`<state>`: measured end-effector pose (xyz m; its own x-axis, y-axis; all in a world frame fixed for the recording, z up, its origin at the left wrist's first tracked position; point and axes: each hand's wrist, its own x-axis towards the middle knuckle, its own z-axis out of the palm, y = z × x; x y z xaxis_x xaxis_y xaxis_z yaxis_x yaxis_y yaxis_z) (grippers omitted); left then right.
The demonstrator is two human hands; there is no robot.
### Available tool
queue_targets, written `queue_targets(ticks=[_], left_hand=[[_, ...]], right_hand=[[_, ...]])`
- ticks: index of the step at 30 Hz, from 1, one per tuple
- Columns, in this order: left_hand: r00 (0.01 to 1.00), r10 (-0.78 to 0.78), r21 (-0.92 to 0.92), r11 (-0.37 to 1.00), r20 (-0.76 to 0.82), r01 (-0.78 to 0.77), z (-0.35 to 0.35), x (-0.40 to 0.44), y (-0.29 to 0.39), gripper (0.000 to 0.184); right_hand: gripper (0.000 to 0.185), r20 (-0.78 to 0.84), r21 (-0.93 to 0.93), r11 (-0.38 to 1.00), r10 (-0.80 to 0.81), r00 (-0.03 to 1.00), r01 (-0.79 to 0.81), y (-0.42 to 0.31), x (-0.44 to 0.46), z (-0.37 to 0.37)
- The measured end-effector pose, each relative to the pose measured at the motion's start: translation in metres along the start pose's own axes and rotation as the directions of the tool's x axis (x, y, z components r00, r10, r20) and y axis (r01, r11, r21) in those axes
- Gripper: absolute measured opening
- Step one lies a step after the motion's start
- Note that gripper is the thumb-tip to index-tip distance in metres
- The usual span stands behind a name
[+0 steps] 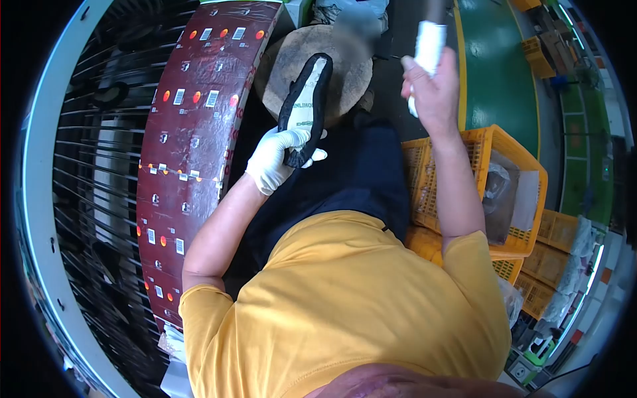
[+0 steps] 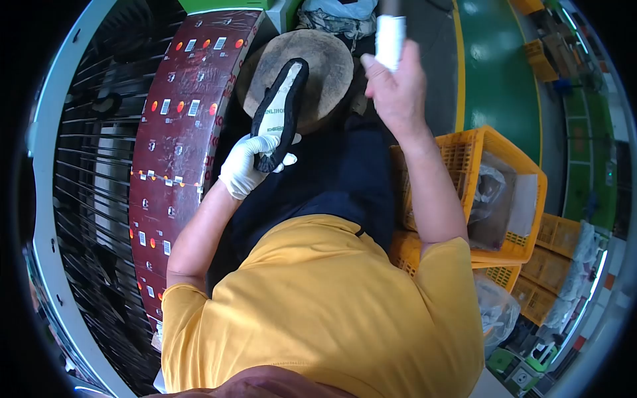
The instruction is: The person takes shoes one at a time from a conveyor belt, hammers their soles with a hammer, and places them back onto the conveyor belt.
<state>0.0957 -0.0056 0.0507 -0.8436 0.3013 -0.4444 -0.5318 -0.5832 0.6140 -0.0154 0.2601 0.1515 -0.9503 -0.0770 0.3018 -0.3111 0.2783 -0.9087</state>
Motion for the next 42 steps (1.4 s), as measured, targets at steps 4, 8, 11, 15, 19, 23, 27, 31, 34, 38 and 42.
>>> queue_targets(ticks=[4, 8, 11, 15, 19, 23, 27, 31, 34, 38, 42], left_hand=[[1.000, 0.006, 0.009, 1.000, -0.013, -0.006, 0.002, -0.001, 0.000, 0.052], [1.000, 0.013, -0.003, 1.000, 0.016, -0.012, -0.001, 0.005, 0.006, 0.051], [1.000, 0.003, -0.002, 1.000, 0.009, -0.003, 0.001, 0.003, -0.001, 0.050], [1.000, 0.003, -0.041, 0.999, -0.012, -0.004, 0.007, -0.003, -0.004, 0.050], [1.000, -0.014, -0.053, 0.998, -0.018, 0.013, 0.003, 0.000, -0.008, 0.050], [0.997, -0.010, -0.005, 1.000, -0.072, 0.010, 0.015, -0.008, -0.007, 0.050], [0.998, 0.007, -0.003, 1.000, -0.055, -0.007, 0.017, -0.008, -0.005, 0.048], [0.989, 0.048, 0.212, 0.977, -0.137, -0.018, 0.018, -0.009, -0.001, 0.040], [0.992, 0.020, 0.241, 0.970, -0.124, 0.010, 0.020, -0.011, 0.002, 0.045], [0.990, 0.049, 0.260, 0.965, -0.135, -0.013, 0.017, -0.008, 0.006, 0.046], [0.983, 0.062, 0.237, 0.971, -0.174, -0.020, 0.021, -0.011, 0.004, 0.046]], right_hand=[[0.035, 0.007, -0.249, 0.967, -0.046, 0.999, 0.046, 0.068, -0.032, 0.033], [0.033, 0.249, -0.343, 0.934, 0.188, 0.950, -0.095, 0.046, -0.029, 0.022], [0.034, 0.060, -0.145, 0.988, -0.051, 0.997, 0.059, 0.016, -0.022, 0.023], [0.039, 0.177, -0.653, 0.757, 0.177, 0.968, -0.019, 0.086, -0.054, 0.042], [0.051, 0.251, -0.279, 0.949, 0.218, 0.943, -0.145, 0.031, -0.035, 0.025], [0.046, 0.034, -0.391, 0.917, -0.070, 0.997, 0.077, 0.077, -0.042, 0.043], [0.049, 0.292, -0.398, 0.917, 0.131, 0.947, -0.004, 0.048, -0.014, 0.020], [0.034, -0.020, -0.243, 0.944, -0.234, 0.972, 0.222, 0.015, -0.001, 0.024], [0.037, 0.221, -0.523, 0.823, -0.120, 0.968, 0.222, 0.075, -0.016, 0.029], [0.042, 0.258, -0.399, 0.917, 0.104, 0.960, 0.008, 0.013, 0.007, 0.010], [0.039, 0.011, -0.377, 0.914, -0.157, 0.988, 0.149, 0.052, -0.012, 0.029]])
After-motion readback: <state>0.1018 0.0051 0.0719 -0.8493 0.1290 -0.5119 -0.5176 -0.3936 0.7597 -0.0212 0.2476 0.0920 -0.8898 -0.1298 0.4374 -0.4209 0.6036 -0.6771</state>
